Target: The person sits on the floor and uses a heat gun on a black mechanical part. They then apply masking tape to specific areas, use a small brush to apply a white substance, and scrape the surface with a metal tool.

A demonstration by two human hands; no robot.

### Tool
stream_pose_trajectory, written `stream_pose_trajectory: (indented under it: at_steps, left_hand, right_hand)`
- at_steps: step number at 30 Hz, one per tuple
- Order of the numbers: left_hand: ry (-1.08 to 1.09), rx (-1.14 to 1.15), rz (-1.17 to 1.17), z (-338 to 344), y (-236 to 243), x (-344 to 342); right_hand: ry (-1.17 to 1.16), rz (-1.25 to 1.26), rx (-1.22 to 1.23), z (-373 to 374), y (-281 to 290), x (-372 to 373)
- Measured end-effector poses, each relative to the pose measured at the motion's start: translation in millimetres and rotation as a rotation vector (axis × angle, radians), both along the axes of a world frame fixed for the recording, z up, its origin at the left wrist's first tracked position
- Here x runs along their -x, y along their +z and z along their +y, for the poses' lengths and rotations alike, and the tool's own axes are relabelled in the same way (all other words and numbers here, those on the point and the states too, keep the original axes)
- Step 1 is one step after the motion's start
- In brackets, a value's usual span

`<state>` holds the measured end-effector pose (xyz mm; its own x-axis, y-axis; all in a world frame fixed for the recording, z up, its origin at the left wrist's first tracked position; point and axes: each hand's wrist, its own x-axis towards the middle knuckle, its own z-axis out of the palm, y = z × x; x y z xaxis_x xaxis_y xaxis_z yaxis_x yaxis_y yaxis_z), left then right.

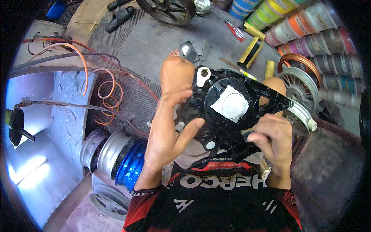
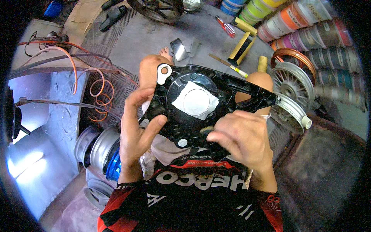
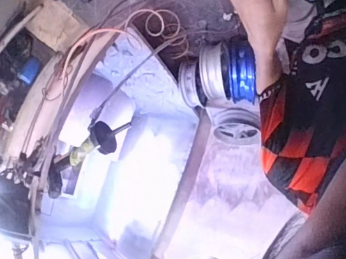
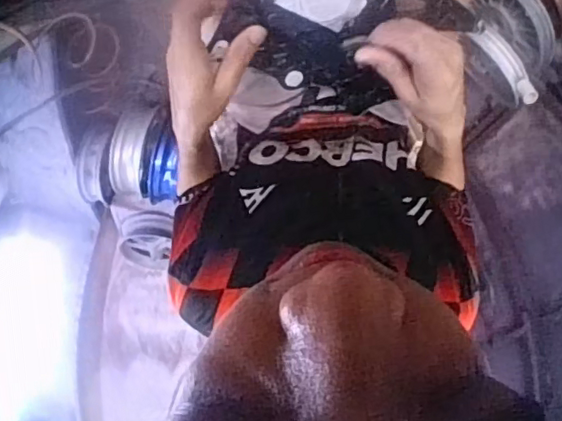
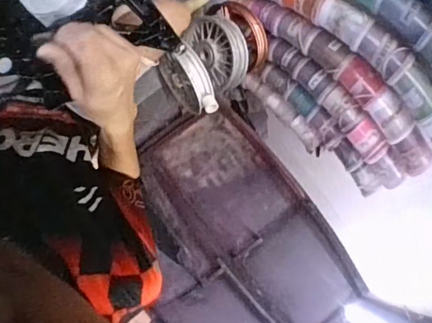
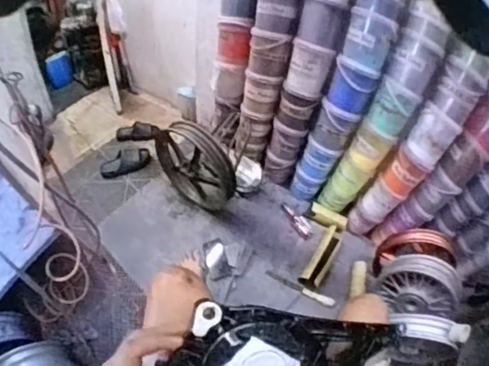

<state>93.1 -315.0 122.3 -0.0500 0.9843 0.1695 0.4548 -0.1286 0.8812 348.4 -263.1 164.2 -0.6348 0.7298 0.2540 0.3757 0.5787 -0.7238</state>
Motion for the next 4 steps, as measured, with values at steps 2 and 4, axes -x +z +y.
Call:
stream_pose_trajectory:
  at_steps: [2, 4]
  left_hand:
    - [0.062, -0.173, 0.242, -2, 3, -2]
    - [-0.085, -0.158, 0.161, -15, 19, -1]
  right_hand:
    - [0.104, 0.060, 0.017, -3, 0, 7]
    - [0.197, 0.013, 0.053, -3, 3, 9]
